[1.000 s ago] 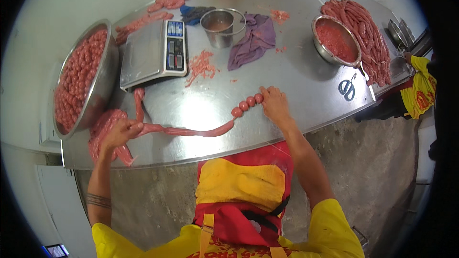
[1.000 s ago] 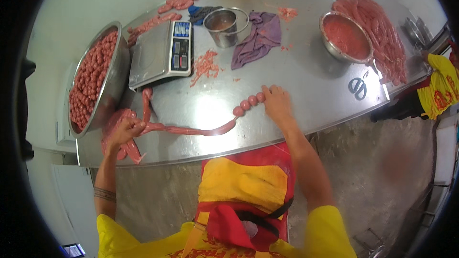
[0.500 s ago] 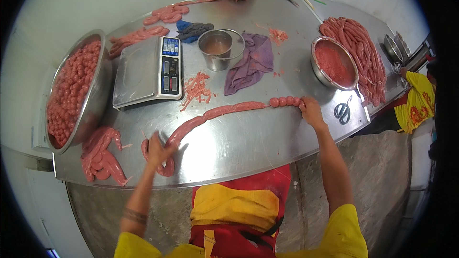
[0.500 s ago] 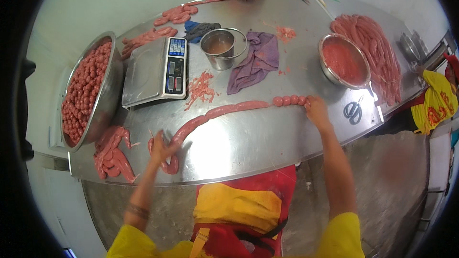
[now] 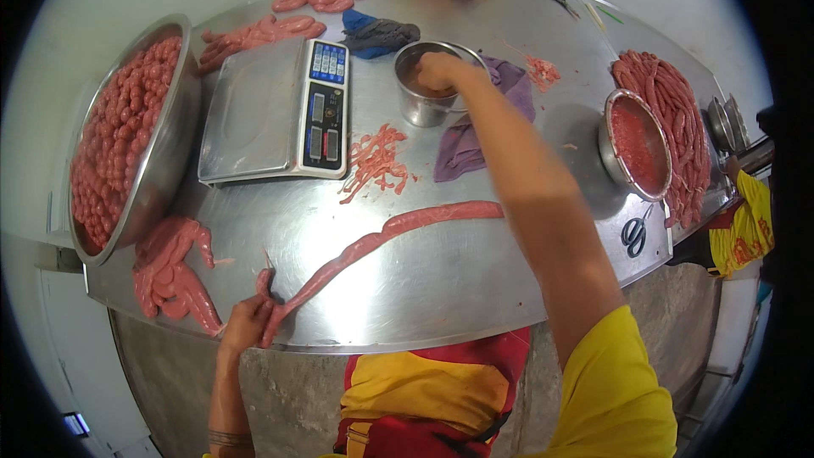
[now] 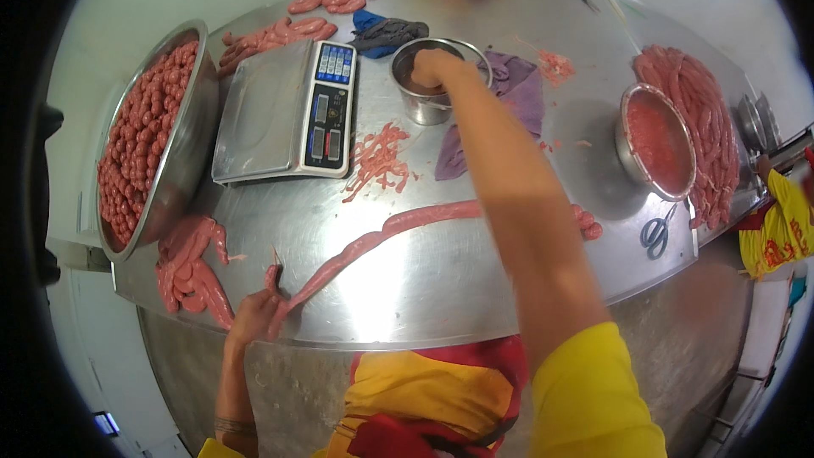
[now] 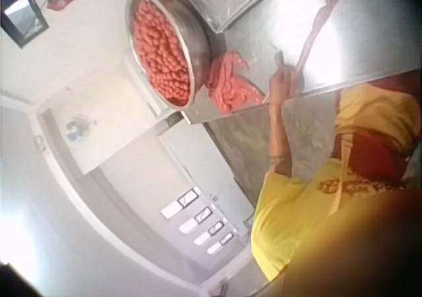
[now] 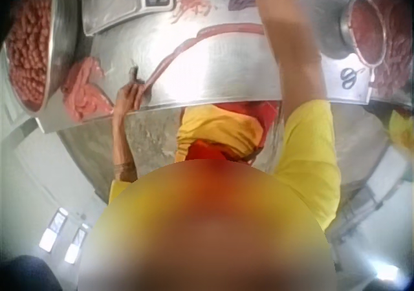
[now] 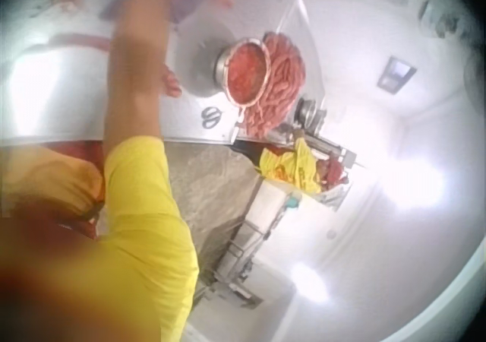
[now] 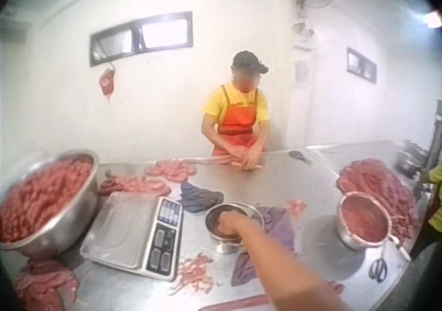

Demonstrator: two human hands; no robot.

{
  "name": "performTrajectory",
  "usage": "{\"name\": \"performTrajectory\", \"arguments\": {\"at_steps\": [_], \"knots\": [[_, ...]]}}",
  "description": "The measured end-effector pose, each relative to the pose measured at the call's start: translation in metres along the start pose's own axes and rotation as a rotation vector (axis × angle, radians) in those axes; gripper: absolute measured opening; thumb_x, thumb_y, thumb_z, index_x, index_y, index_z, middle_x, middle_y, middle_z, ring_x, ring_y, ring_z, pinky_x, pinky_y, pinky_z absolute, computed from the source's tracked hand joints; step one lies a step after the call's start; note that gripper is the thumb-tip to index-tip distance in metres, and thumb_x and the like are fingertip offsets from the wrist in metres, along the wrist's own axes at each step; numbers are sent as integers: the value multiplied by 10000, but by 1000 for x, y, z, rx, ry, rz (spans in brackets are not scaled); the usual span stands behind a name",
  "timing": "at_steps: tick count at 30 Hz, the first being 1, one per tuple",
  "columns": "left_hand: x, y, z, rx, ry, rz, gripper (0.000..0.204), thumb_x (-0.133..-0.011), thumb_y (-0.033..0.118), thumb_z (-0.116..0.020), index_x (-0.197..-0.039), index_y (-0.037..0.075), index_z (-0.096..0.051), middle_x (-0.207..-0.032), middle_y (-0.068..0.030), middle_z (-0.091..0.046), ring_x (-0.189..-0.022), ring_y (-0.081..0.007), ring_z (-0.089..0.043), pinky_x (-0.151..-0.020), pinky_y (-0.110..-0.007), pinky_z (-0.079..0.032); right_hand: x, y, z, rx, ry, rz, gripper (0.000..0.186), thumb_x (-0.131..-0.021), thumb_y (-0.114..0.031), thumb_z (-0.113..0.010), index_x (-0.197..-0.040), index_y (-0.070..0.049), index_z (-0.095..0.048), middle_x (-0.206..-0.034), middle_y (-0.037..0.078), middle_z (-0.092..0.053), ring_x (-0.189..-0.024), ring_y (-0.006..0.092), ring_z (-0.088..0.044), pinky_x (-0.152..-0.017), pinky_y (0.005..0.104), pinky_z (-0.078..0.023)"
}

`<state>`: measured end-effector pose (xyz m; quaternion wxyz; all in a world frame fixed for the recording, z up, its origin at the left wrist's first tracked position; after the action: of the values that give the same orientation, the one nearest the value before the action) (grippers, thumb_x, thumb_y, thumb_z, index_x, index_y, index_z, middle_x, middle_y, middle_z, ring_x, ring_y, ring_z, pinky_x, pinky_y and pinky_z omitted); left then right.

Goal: The person forms small linked sausages by hand from a long continuous sausage casing filled with ground meat. They repeatedly pinch and twist segments to create uniform links, then cut the chain with scissors and place the finished links into a large metal bowl.

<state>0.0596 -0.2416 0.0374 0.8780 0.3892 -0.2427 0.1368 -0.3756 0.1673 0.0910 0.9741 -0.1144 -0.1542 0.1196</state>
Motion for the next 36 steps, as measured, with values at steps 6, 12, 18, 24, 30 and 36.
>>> {"name": "performTrajectory", "arguments": {"at_steps": [6, 12, 18, 24, 30, 36], "knots": [[-5, 52, -57, -435, 598, -546, 451, -872, 152, -789, -1272, -1, -649, -1138, -189, -693, -1043, -386, -671, -958, -429, -530, 21, 18, 11, -255, 285, 215, 339, -943, -254, -627, -1212, -68, -717, -1060, 171, -763, -963, 295, -730, -864, 407, -558], [-36, 83, -129, -182, 633, -536, 521, -859, 89, -810, -1346, 35, -632, -913, -118, -614, -790, -303, -606, -688, -405, -506, 204, -87, -100, -599, 203, 189, 412, -1036, -322, -574, -1269, 9, -651, -1161, 195, -681, -1087, 306, -647, -957, 449, -471], [-37, 58, -108, -35, 493, -533, 182, -933, 128, -746, -891, -37, -682, -709, -190, -560, -600, -366, -555, -584, -460, -447, 288, -164, -241, -34, 221, 492, 590, -1027, -282, -555, -1538, -22, -417, -1642, 180, -347, -1565, 312, -245, -1258, 524, -194], [-35, 57, -103, -7, 408, -346, 289, -934, 255, -750, -964, -33, -755, -700, -189, -619, -620, -288, -598, -610, -409, -462, 256, -4, -219, 104, 343, 380, 568, -1051, -286, -500, -1564, -64, -404, -1669, 154, -321, -1562, 341, -248, -1263, 527, -170], [-5, 55, -109, -207, 484, -386, 586, -910, 407, -768, -1310, -2, -639, -1264, -265, -606, -1190, -397, -564, -1006, -513, -418, 237, 9, -109, -84, 645, 300, 384, -1028, -261, -544, -1348, -56, -600, -1416, 206, -559, -1348, 396, -486, -1117, 511, -372], [-7, 60, -130, -422, 459, -386, 1021, -943, 633, -596, -1602, -59, -237, -1671, -284, -231, -1565, -467, -149, -1263, -587, -87, 105, -16, -19, -72, 557, 217, 546, -1078, -425, -410, -1153, 30, -704, -1134, 255, -696, -1079, 446, -648, -927, 524, -494]]}}
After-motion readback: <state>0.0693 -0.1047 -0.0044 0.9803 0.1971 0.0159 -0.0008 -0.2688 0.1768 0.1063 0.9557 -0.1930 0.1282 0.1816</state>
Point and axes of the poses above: each hand's wrist, its own x-axis away from the middle knuckle, its own z-axis out of the back of the hand, y = z × x, the point moved 3 cm from there along -x, towards the middle knuckle
